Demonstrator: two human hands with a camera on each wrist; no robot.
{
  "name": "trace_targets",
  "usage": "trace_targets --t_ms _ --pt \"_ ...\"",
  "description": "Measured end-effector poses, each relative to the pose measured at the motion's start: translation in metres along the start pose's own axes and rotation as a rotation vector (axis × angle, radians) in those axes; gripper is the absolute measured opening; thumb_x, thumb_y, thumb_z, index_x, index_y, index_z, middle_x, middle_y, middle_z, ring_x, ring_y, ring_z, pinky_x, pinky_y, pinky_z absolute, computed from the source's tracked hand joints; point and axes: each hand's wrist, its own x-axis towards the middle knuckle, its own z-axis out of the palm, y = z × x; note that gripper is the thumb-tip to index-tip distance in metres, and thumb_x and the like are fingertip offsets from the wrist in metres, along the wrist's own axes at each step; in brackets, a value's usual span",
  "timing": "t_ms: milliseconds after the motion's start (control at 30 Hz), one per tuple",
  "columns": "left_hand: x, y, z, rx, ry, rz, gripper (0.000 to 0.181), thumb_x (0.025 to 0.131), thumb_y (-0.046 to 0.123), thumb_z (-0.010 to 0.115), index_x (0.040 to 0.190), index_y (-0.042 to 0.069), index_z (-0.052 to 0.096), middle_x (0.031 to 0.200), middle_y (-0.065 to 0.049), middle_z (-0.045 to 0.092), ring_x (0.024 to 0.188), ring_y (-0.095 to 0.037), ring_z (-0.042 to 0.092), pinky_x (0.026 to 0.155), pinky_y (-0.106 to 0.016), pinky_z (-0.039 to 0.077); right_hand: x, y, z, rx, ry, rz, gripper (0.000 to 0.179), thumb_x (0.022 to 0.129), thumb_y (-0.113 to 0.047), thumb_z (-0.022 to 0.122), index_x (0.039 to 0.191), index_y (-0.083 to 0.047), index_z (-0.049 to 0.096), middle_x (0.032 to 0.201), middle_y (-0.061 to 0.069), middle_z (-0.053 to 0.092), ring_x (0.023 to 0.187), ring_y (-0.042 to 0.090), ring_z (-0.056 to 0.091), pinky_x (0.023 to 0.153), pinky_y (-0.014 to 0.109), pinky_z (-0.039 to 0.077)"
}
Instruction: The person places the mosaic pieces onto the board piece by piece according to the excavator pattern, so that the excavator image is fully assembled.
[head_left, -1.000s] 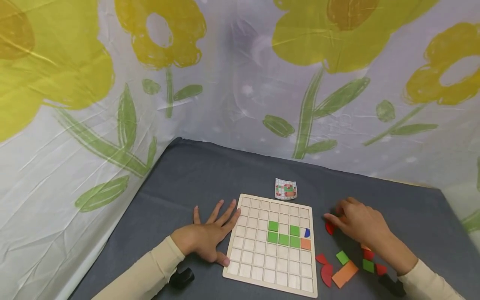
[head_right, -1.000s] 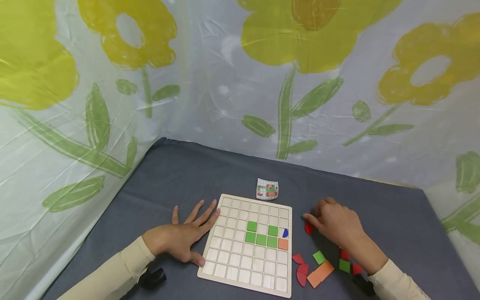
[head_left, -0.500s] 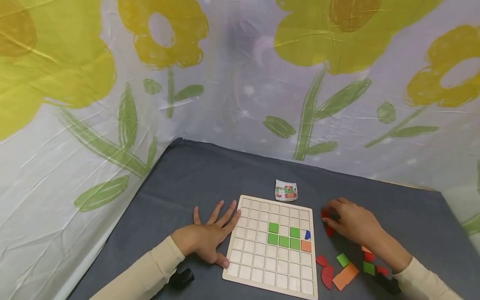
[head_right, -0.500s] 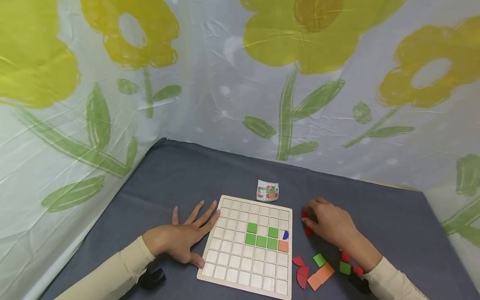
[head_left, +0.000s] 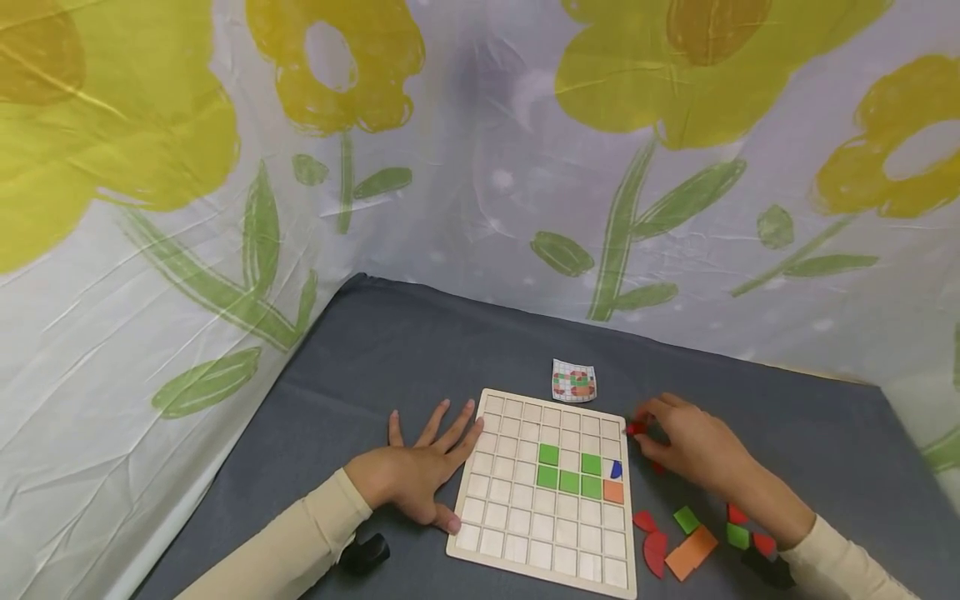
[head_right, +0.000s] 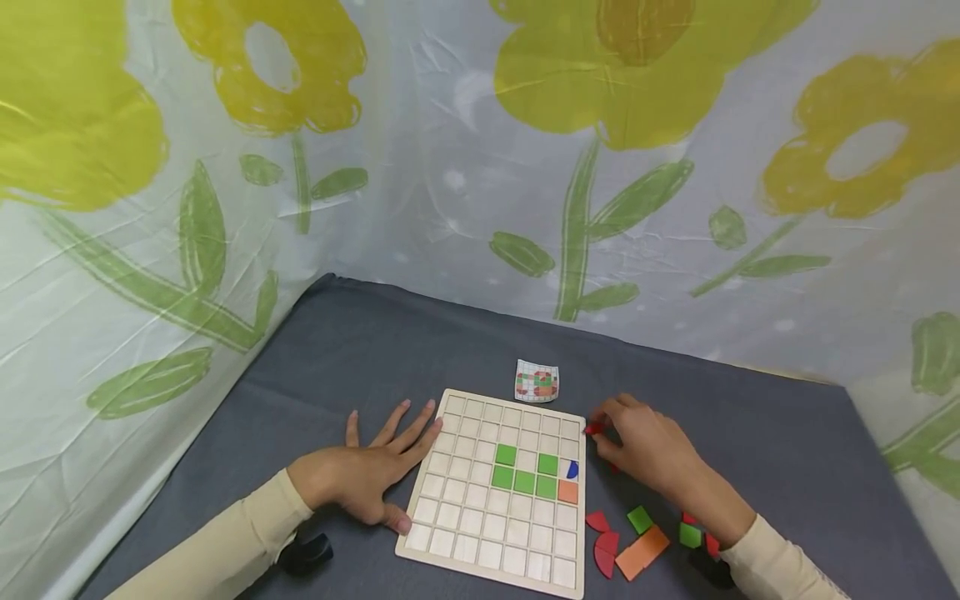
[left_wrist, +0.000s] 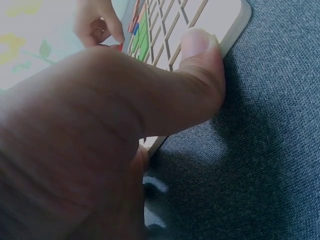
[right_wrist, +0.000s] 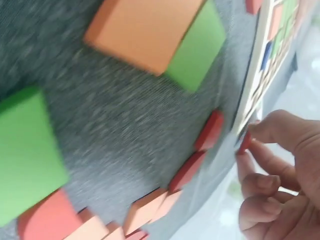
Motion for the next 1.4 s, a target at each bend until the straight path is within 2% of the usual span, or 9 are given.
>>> trace_targets --t_ms 200,367,500,600,833,1000,1133,1400 --pt "0.001 0.000 0.000 0.003 0.009 0.002 0.132 0.080 0.065 0.082 0.172 0.026 -0.004 0.176 0.001 -0.022 0.161 -0.033 -0.022 0.106 -0.090 -0.010 0.001 -0.023 0.005 0.022 0.057 -0.154 0.026 0.090 -0.020 0.086 0.113 -0.016 0.074 0.110 -0.004 0.066 0.064 -0.003 0.047 0.047 0.021 0.037" --pt "0.001 -0.001 0.001 0.007 0.008 0.005 0.131 0.080 0.065 0.083 0.172 0.026 -0.003 0.177 0.001 -0.021 0.161 -0.034 -0.020 0.106 -0.090 -0.009 0.001 -0.042 0.012 0.035 0.104 -0.260 0.024 0.089 -0.018 0.086 0.110 -0.018 0.073 0.108 -0.006 0.066 0.057 -0.006 0.041 0.046 0.018 0.037" --pt "0.002 -0.001 0.002 0.013 0.009 0.000 0.132 0.080 0.065 0.083 0.172 0.026 -0.004 0.177 0.000 -0.020 0.161 -0.035 -0.020 0.105 -0.091 -0.009 0.004 -0.055 0.018 0.033 0.115 -0.316 0.024 0.089 -0.016 0.086 0.110 -0.019 0.073 0.107 -0.007 0.067 0.058 -0.007 0.046 0.047 0.016 0.039" --pt "0.002 -0.001 0.002 0.008 0.007 0.003 0.132 0.080 0.065 0.082 0.172 0.026 -0.004 0.177 0.000 -0.021 0.161 -0.034 -0.021 0.105 -0.090 -0.009 0.008 -0.061 0.021 0.047 0.090 -0.349 0.023 0.090 -0.014 0.085 0.110 -0.019 0.074 0.107 -0.006 0.067 0.063 -0.006 0.052 0.049 0.016 0.041" --pt "0.002 -0.002 0.002 -0.024 -0.005 0.025 0.131 0.083 0.061 0.082 0.171 0.026 -0.008 0.176 -0.001 -0.023 0.161 -0.036 -0.022 0.105 -0.090 -0.012 0.010 -0.065 0.029 0.048 0.044 -0.338 0.019 0.092 -0.017 0.084 0.109 -0.020 0.076 0.106 -0.007 0.067 0.074 0.001 0.062 0.053 0.016 0.044" --pt "0.002 -0.001 0.002 -0.002 0.001 0.011 0.132 0.081 0.063 0.083 0.172 0.027 -0.007 0.176 0.000 -0.022 0.161 -0.035 -0.021 0.105 -0.090 -0.010 0.012 -0.067 0.030 0.037 0.027 -0.334 0.020 0.092 -0.017 0.085 0.109 -0.020 0.076 0.107 -0.007 0.068 0.075 0.003 0.065 0.054 0.017 0.047" --pt "0.001 0.000 0.001 0.007 0.003 0.003 0.132 0.081 0.065 0.082 0.172 0.026 -0.006 0.176 0.000 -0.022 0.161 -0.034 -0.021 0.105 -0.090 -0.009 0.013 -0.068 0.029 0.031 0.033 -0.351 0.020 0.091 -0.016 0.086 0.109 -0.019 0.077 0.106 -0.006 0.069 0.075 0.003 0.066 0.054 0.017 0.048" --pt "0.002 -0.003 0.002 -0.017 0.003 0.027 0.132 0.082 0.060 0.084 0.171 0.027 -0.009 0.176 -0.001 -0.024 0.160 -0.037 -0.022 0.103 -0.091 -0.012 0.013 -0.067 0.026 0.051 0.026 -0.377 0.021 0.090 -0.014 0.087 0.108 -0.018 0.078 0.105 -0.006 0.068 0.075 -0.001 0.064 0.055 0.016 0.049"
